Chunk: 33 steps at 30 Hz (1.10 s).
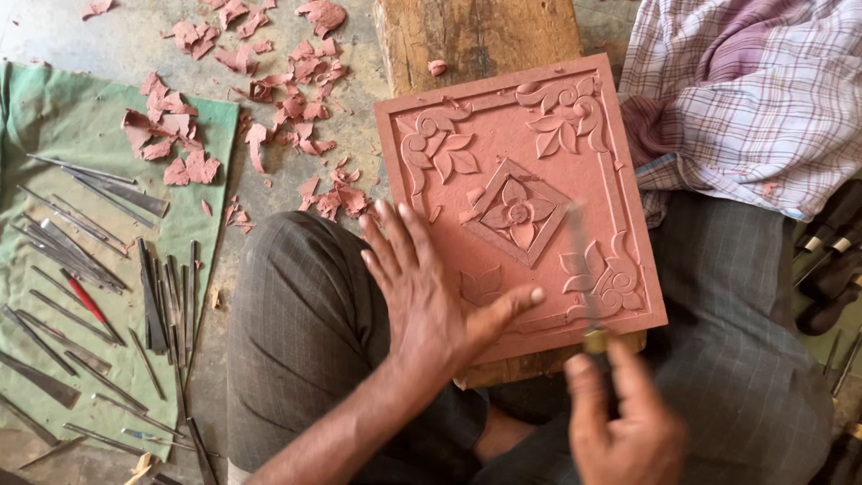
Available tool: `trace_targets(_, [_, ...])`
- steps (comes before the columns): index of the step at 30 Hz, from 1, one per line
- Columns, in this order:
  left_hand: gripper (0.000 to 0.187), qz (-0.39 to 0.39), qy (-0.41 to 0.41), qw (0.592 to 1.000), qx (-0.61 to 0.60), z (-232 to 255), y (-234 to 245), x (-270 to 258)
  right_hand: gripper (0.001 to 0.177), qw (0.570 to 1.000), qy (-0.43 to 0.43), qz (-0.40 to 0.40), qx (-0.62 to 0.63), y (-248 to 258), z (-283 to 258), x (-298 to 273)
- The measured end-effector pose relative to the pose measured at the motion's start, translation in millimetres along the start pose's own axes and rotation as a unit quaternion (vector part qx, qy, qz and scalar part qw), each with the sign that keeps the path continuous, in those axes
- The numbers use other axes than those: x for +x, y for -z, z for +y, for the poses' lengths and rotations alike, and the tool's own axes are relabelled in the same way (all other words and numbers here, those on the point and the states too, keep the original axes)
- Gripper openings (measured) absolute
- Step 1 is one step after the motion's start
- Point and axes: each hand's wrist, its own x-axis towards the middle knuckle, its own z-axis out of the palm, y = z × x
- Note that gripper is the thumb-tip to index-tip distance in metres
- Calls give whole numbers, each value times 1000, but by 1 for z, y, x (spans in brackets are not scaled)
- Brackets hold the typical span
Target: The person carves a floral design into a wooden block using a chisel, scraping away wood shavings to define petals and geometric patterns while holding the block by hand.
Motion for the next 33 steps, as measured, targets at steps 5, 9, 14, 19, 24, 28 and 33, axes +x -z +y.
trace_targets(5, [167, -44, 52, 998, 4, 6, -4, 25, 49, 987, 90, -86, 98, -7, 3, -12])
trace_targets(9, [165, -10, 29, 999, 5, 4, -6, 20, 48, 988, 72, -110, 77, -4, 13, -16])
trace_targets(14, [165, 20, 21, 1000, -8, 4, -6, 19, 46, 990, 37, -115, 69, 1, 26, -13])
trace_targets(19, [165, 7, 32, 999, -23, 4, -5, 20, 45, 982, -23, -170, 84, 11, 30, -5])
trace_targets(24, [164, 16, 24, 999, -32, 5, -3, 20, 43, 987, -13, -159, 5, 16, 11, -4])
trace_targets(28, [160, 12, 38, 999, -24, 5, -4, 20, 41, 991, 10, -125, 46, 7, -6, -11])
trace_targets(33, [153, 5, 39, 999, -35, 3, -7, 23, 46, 987, 50, -103, 108, -8, -11, -13])
